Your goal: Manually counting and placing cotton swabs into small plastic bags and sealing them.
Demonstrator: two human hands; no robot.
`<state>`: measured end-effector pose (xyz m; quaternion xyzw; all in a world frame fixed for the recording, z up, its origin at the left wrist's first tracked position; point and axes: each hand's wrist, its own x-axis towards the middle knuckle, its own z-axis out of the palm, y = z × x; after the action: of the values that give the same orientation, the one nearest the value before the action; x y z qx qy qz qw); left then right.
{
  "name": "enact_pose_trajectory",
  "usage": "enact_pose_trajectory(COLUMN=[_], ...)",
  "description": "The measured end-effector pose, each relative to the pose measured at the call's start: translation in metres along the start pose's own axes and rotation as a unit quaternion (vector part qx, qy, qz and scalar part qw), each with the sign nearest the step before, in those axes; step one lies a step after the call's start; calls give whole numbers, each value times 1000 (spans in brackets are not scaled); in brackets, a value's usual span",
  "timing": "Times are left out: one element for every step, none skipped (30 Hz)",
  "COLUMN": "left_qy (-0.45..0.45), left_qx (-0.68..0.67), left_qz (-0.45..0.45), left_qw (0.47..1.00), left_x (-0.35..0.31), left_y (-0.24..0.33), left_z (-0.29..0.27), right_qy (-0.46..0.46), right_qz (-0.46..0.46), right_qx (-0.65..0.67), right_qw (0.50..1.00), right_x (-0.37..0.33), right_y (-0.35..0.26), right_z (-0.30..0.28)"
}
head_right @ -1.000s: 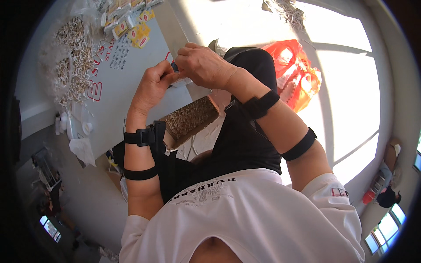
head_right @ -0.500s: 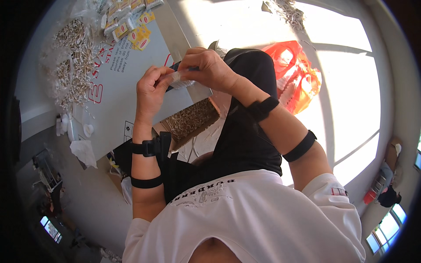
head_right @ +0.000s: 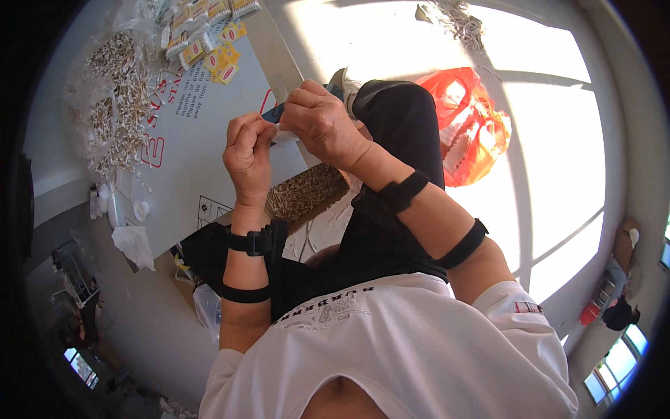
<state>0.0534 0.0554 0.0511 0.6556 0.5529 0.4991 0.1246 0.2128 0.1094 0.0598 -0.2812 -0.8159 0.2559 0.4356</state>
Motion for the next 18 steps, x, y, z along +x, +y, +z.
enact_pose_trajectory(left_qy=[0,1,3,2,-5,-10,-10,-22,-35,-36,-37,-37,-36,-47,-57,-62,-60,-70], left_qx=[0,46,91,92,91,91,91,102,112,111,112,116,118,104,89,86,86,53], left_qz=[-1,36,72,72,75,79,79,85,92,93,88,80,77,74,76,67,69,33], left_qw=[1000,998,993,993,993,993,993,991,989,989,989,989,989,991,991,992,992,996], left_x=[0,0,0,-1,-1,0,1,1,0,-2,-4,-7,-8,-7,-3,-5,-5,-5], left_y=[2,4,6,5,4,4,4,5,6,8,10,12,10,6,3,7,5,3], left_z=[0,-1,-2,-3,-3,-3,-4,-8,-10,-11,-12,-13,-14,-15,-13,-14,-15,-17], right_qy=[3,2,-3,-8,-8,-13,-18,-19,-25,-31,-31,-30,-29,-31,-43,-56,-55,-49], right_qz=[-26,-25,-35,-45,-45,-55,-66,-67,-73,-79,-78,-80,-82,-82,-72,-61,-63,-50], right_qx=[-32,-32,-49,-66,-66,-75,-85,-85,-84,-83,-84,-86,-89,-86,-79,-71,-72,-52], right_qw=[999,999,998,997,997,996,994,994,994,993,993,993,992,992,993,994,994,996], right_x=[0,-1,-1,-2,-3,0,2,2,4,4,2,1,1,-2,-4,-4,-5,-5], right_y=[-2,0,1,2,2,1,0,4,6,8,6,-3,-10,-9,-6,-3,0,0], right_z=[0,1,2,3,4,4,4,4,4,3,3,3,4,4,2,2,3,4])
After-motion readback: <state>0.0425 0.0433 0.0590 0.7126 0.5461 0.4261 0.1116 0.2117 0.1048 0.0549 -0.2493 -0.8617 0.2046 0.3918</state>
